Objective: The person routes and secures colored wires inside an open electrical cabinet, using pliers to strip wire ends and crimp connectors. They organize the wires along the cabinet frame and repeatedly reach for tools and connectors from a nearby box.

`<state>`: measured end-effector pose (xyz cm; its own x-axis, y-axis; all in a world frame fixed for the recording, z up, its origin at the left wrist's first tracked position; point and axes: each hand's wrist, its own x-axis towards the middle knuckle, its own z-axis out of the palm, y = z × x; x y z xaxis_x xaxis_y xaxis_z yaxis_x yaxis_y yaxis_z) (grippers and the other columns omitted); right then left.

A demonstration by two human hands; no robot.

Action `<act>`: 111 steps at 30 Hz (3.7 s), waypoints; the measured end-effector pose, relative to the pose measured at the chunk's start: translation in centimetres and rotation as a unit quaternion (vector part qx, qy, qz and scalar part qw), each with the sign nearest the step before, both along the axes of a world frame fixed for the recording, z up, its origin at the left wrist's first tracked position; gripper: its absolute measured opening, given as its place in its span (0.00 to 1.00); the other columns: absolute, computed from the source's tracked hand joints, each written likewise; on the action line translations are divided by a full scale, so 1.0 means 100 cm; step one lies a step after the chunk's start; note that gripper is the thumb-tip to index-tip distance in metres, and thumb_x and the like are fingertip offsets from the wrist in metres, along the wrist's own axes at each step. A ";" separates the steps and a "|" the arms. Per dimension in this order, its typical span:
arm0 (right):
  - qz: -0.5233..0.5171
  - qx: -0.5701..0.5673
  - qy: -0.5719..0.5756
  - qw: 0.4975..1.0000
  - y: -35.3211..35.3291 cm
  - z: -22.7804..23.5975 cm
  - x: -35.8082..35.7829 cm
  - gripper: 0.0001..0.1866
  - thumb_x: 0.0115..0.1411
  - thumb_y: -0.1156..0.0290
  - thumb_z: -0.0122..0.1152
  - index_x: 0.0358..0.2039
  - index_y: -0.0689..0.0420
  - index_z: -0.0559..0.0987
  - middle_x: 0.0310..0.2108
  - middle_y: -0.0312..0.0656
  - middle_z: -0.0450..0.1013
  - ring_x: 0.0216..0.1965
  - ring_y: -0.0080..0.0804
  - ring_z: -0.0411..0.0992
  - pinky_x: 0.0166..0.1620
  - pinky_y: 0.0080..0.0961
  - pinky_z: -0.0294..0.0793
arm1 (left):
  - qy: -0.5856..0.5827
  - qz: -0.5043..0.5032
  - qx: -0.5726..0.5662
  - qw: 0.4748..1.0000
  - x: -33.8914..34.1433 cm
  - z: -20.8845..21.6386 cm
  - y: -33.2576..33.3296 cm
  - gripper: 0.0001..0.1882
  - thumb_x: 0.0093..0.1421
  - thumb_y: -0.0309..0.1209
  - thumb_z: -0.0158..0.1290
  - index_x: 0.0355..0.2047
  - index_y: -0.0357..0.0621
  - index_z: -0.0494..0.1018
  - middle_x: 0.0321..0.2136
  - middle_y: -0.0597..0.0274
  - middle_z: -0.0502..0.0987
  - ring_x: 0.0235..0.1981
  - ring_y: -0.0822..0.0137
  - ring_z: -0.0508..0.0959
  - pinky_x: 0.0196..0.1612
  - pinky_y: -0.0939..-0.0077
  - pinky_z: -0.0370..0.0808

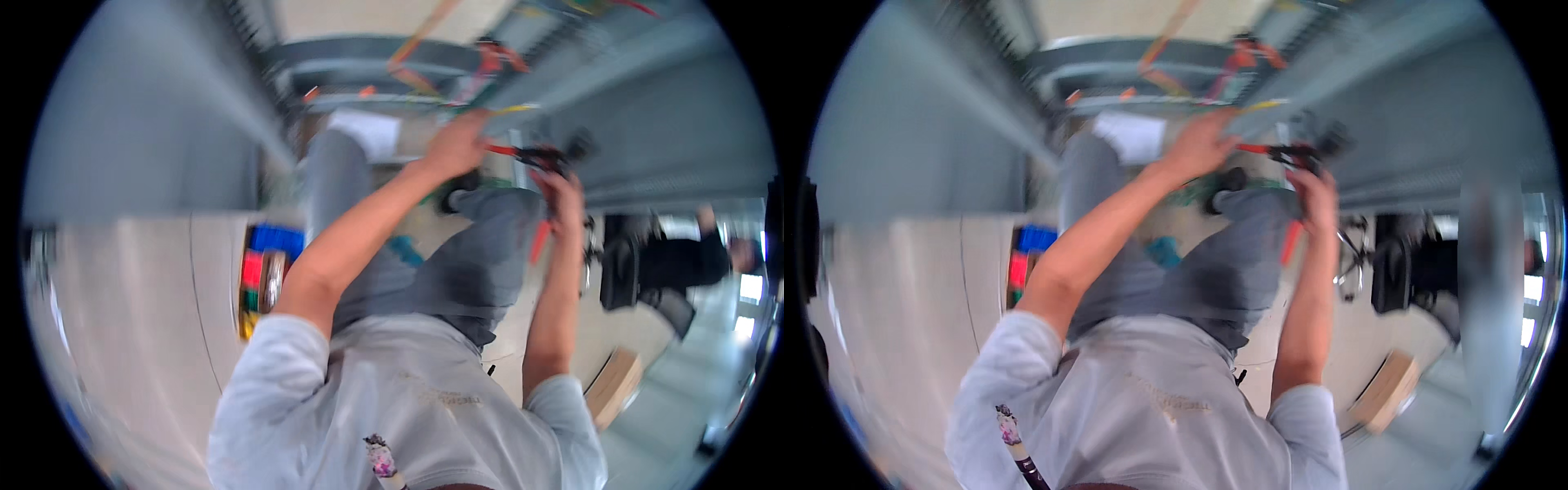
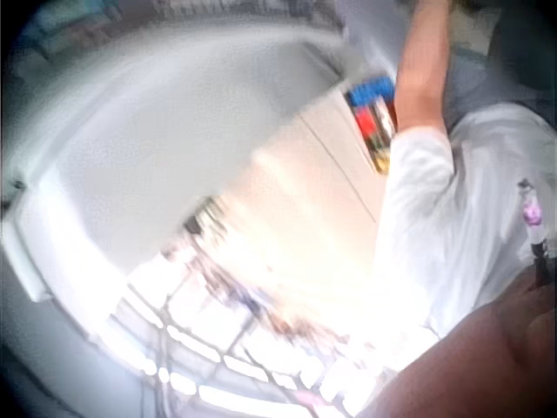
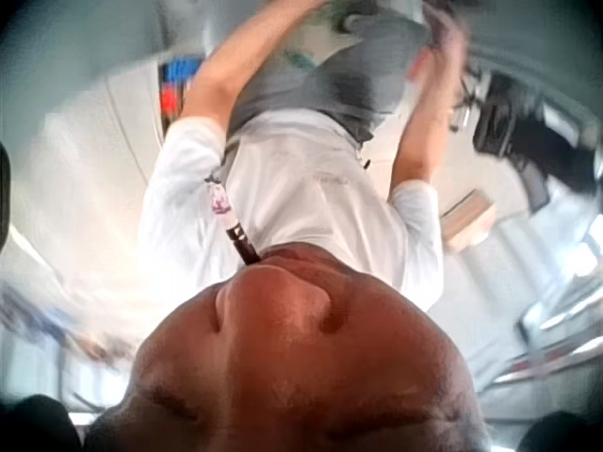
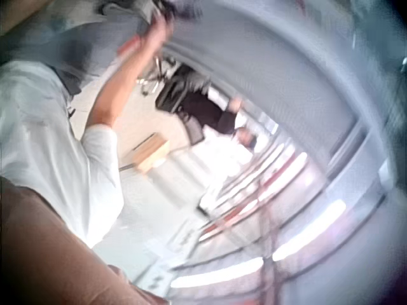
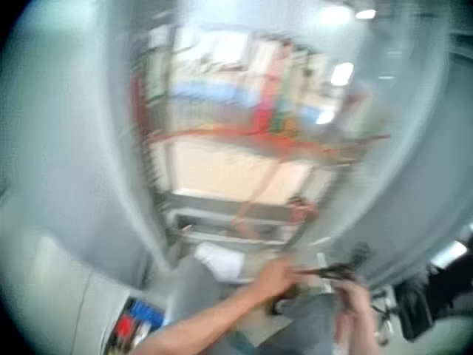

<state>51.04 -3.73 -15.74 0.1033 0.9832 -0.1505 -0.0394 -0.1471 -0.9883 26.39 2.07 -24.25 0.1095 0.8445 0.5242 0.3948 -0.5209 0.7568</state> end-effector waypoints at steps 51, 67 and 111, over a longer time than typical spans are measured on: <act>0.255 -0.417 0.241 0.838 -0.083 -0.060 -0.156 0.37 0.60 0.63 0.58 0.70 0.55 0.64 0.68 0.49 0.66 0.70 0.43 0.63 0.65 0.56 0.65 | 0.045 0.437 -0.615 0.655 -0.365 -0.444 -0.386 0.30 0.62 0.45 0.50 0.46 0.24 0.78 0.41 0.27 0.81 0.45 0.33 0.82 0.52 0.44 0.76; 0.384 -0.224 0.312 0.840 -0.090 0.002 -0.150 0.35 0.54 0.60 0.61 0.60 0.65 0.73 0.54 0.59 0.76 0.59 0.50 0.74 0.66 0.45 0.65 | -0.307 0.090 -0.323 0.891 -0.278 0.007 -0.205 0.05 0.67 0.24 0.58 0.37 0.34 0.76 0.37 0.58 0.80 0.38 0.68 0.81 0.44 0.71 0.81; 0.382 -0.182 0.604 0.675 -0.151 0.010 -0.187 0.30 0.61 0.53 0.58 0.58 0.60 0.75 0.45 0.56 0.78 0.51 0.52 0.75 0.61 0.52 0.67 | -0.498 -0.264 -0.350 0.748 -0.108 0.074 -0.129 0.11 0.65 0.25 0.60 0.45 0.37 0.73 0.48 0.57 0.79 0.44 0.71 0.80 0.49 0.75 0.78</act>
